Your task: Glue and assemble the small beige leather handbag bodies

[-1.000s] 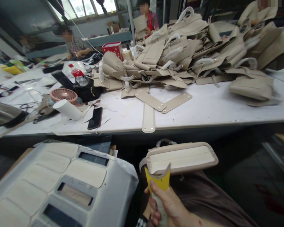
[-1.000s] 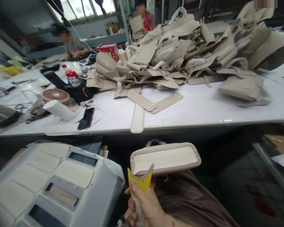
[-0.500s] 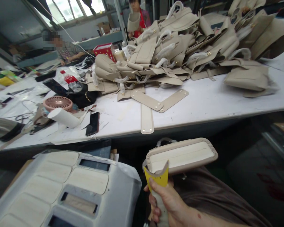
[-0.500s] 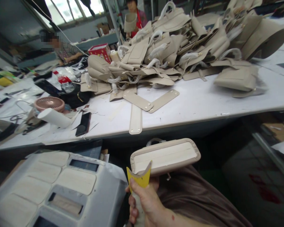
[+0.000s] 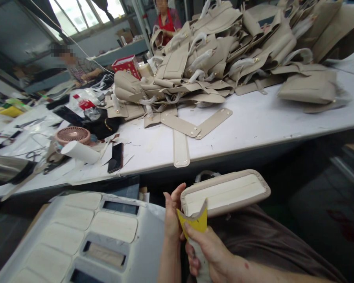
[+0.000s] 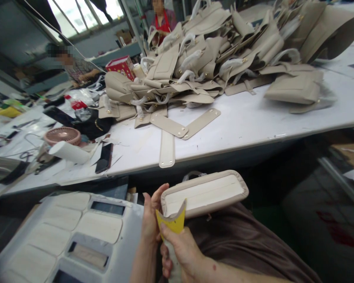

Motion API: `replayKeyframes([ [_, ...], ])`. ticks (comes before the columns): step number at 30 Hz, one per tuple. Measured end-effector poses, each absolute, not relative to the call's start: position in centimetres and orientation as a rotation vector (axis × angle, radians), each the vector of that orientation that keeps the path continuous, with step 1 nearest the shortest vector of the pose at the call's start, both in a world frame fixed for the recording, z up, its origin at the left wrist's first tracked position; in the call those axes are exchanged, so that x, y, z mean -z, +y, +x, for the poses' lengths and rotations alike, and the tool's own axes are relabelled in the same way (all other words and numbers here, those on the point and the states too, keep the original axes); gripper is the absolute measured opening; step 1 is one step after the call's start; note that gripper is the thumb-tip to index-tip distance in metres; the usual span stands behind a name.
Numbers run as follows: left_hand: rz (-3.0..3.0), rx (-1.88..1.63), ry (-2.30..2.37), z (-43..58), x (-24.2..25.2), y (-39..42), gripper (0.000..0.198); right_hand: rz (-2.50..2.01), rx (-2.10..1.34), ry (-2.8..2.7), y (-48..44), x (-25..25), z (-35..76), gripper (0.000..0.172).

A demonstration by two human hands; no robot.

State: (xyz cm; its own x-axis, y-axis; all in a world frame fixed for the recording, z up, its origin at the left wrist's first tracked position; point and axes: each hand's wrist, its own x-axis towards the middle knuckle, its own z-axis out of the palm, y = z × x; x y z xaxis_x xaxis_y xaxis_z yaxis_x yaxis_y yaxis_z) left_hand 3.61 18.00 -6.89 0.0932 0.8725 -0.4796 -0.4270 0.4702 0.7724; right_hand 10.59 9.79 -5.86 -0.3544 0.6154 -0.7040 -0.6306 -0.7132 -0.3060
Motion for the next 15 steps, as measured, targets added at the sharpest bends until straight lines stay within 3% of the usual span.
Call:
replayKeyframes([
  [5, 0.882, -0.902, 1.218, 4.0, 6.3, 19.6, 0.063, -1.057, -2.148, 0.041, 10.1, 5.8, 11.1, 0.06],
  [15, 0.997, -0.932, 1.348, 4.7, 6.8, 19.8, 0.061, -1.048, -2.154, 0.03, 10.3, 6.2, 11.7, 0.058],
])
